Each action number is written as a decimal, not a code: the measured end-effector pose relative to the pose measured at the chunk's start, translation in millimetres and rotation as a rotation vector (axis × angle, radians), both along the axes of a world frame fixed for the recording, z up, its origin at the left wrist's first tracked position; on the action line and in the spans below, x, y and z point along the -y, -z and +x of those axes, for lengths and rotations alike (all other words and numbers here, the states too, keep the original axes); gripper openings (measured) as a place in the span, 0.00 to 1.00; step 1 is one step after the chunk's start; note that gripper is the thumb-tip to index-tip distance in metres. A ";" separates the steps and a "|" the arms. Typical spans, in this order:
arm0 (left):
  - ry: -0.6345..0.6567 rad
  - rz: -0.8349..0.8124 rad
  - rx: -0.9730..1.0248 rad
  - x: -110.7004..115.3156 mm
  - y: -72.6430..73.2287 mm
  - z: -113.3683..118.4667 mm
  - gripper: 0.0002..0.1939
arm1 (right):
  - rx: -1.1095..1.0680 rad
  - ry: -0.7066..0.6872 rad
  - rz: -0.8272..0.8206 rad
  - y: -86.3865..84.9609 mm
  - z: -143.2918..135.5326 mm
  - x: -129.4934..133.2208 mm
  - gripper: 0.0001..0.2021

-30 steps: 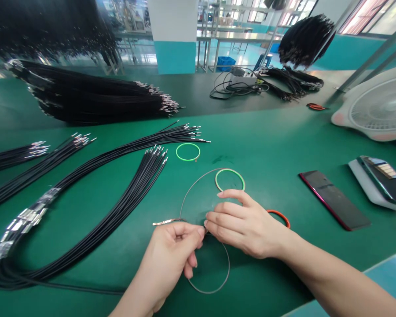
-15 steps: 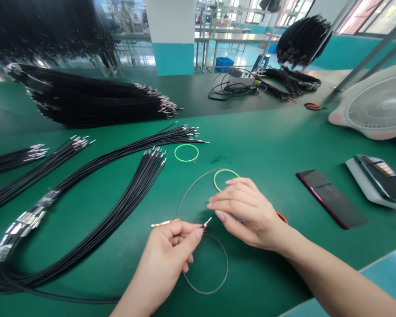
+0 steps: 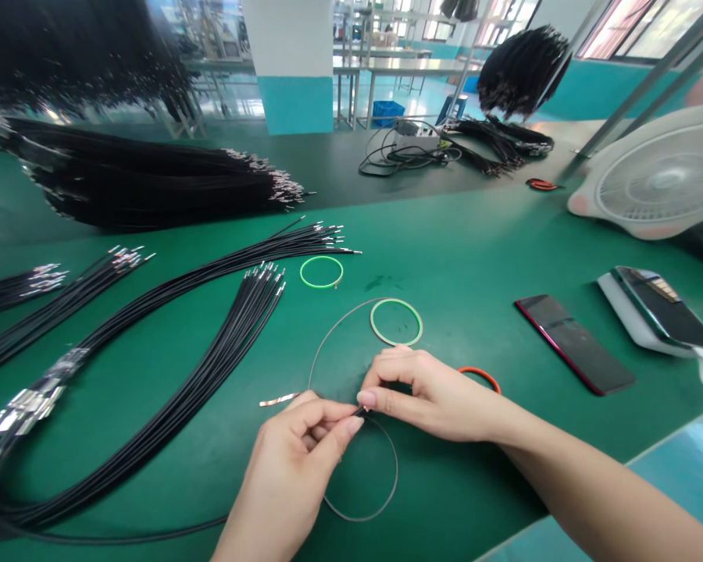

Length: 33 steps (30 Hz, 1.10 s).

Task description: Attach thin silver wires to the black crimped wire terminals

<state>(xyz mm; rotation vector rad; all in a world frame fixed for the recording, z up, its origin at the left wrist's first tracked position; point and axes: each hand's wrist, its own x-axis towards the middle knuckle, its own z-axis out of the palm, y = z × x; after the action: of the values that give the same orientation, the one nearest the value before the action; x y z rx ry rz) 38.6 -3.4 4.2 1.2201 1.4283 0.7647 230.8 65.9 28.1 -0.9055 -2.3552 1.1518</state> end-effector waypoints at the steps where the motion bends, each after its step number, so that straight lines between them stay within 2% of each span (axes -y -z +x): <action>1: 0.000 0.002 -0.004 0.0 0.3 0.2 0.12 | -0.001 0.001 -0.020 0.0 0.2 0.1 0.13; 11: -0.054 -0.033 -0.038 2.2 -0.5 4.1 0.14 | -0.046 0.043 -0.161 4.7 0.2 -0.1 0.13; 15: -0.060 -0.127 -0.036 0.5 -4.5 4.1 0.16 | -0.076 0.077 -0.054 10.4 -2.4 1.9 0.10; 18: -0.051 -0.183 0.029 -1.4 -7.7 1.8 0.17 | -0.135 0.066 0.093 16.5 -4.6 3.6 0.08; 20: -0.036 -0.179 0.088 -2.5 -9.1 -0.3 0.18 | -0.181 0.055 0.131 19.8 -5.7 4.1 0.08; 22: -0.028 -0.174 0.133 -3.2 -9.5 -2.2 0.18 | -0.226 0.058 0.061 21.6 -6.6 4.2 0.10; 27: -0.037 -0.180 0.177 -3.8 -9.0 -4.5 0.17 | -0.353 0.103 -0.361 20.6 -8.5 4.3 0.18; 30: -0.033 -0.188 0.185 -3.8 -8.8 -4.6 0.17 | -0.343 0.110 -0.416 19.0 -9.0 5.0 0.18; 33: -0.032 -0.188 0.187 -3.2 -8.7 -4.6 0.17 | -0.311 0.106 -0.379 16.8 -8.7 6.1 0.17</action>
<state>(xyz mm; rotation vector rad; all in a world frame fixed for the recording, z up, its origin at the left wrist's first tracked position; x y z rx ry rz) 34.0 -0.2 13.0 0.9590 1.3356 0.7290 222.1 59.8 11.3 -0.8799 -1.8552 1.5974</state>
